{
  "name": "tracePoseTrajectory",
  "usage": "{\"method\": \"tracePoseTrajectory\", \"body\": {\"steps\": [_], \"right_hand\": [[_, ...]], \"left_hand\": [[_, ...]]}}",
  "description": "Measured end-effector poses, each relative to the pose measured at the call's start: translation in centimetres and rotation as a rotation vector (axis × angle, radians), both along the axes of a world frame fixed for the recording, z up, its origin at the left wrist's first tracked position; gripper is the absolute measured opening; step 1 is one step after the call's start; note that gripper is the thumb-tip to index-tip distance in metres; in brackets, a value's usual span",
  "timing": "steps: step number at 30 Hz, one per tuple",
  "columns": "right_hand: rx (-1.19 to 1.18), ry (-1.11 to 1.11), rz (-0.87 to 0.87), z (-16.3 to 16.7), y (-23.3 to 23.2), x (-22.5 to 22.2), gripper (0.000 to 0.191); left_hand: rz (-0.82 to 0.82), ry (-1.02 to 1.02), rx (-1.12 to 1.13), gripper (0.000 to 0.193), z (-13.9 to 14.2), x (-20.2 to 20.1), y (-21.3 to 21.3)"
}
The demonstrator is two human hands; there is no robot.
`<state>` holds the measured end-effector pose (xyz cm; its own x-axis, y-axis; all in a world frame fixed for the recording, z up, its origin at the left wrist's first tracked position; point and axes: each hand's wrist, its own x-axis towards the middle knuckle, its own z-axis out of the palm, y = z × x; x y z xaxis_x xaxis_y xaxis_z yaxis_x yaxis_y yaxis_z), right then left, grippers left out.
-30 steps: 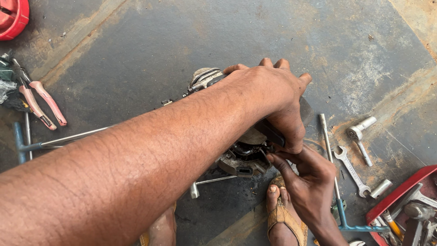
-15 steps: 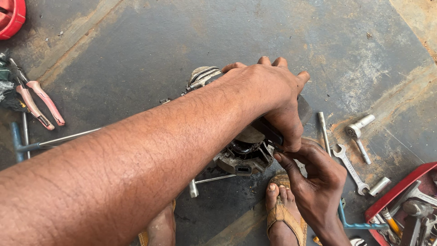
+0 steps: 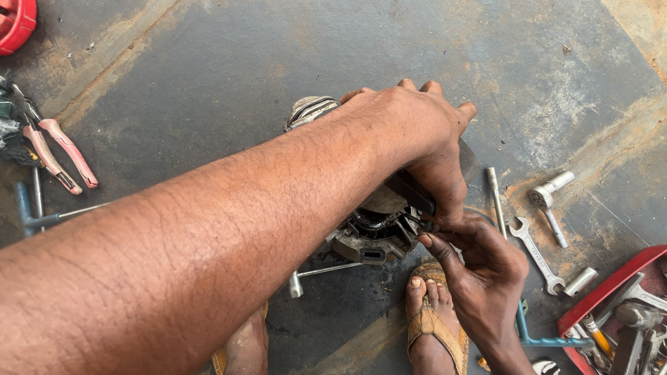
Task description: The person uses a screwdriver to remove screws from a small engine casing, then detaches the cover to expose internal components. The person continues to manipulate the engine parts and tools on the floor.
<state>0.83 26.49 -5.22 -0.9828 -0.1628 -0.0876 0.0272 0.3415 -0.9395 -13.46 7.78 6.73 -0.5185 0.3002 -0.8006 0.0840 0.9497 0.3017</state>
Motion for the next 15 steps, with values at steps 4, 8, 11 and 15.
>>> {"method": "tracePoseTrajectory", "body": {"steps": [4, 8, 11, 15], "right_hand": [[0.028, 0.020, 0.047, -0.1, -0.3, -0.3, 0.024], [-0.074, -0.013, 0.055, -0.6, -1.4, -0.3, 0.029], [-0.072, 0.007, 0.068, -0.6, -1.8, -0.2, 0.028], [0.017, -0.020, 0.082, -0.3, -1.4, -0.4, 0.028]], "left_hand": [[0.017, 0.006, 0.028, 0.128, -0.2, 0.0, -0.2], [0.010, 0.008, 0.036, 0.127, -0.4, 0.0, -0.1], [0.001, 0.011, 0.037, 0.127, -0.4, 0.0, -0.1], [-0.009, 0.014, 0.039, 0.127, -0.3, -0.1, -0.1]]}}
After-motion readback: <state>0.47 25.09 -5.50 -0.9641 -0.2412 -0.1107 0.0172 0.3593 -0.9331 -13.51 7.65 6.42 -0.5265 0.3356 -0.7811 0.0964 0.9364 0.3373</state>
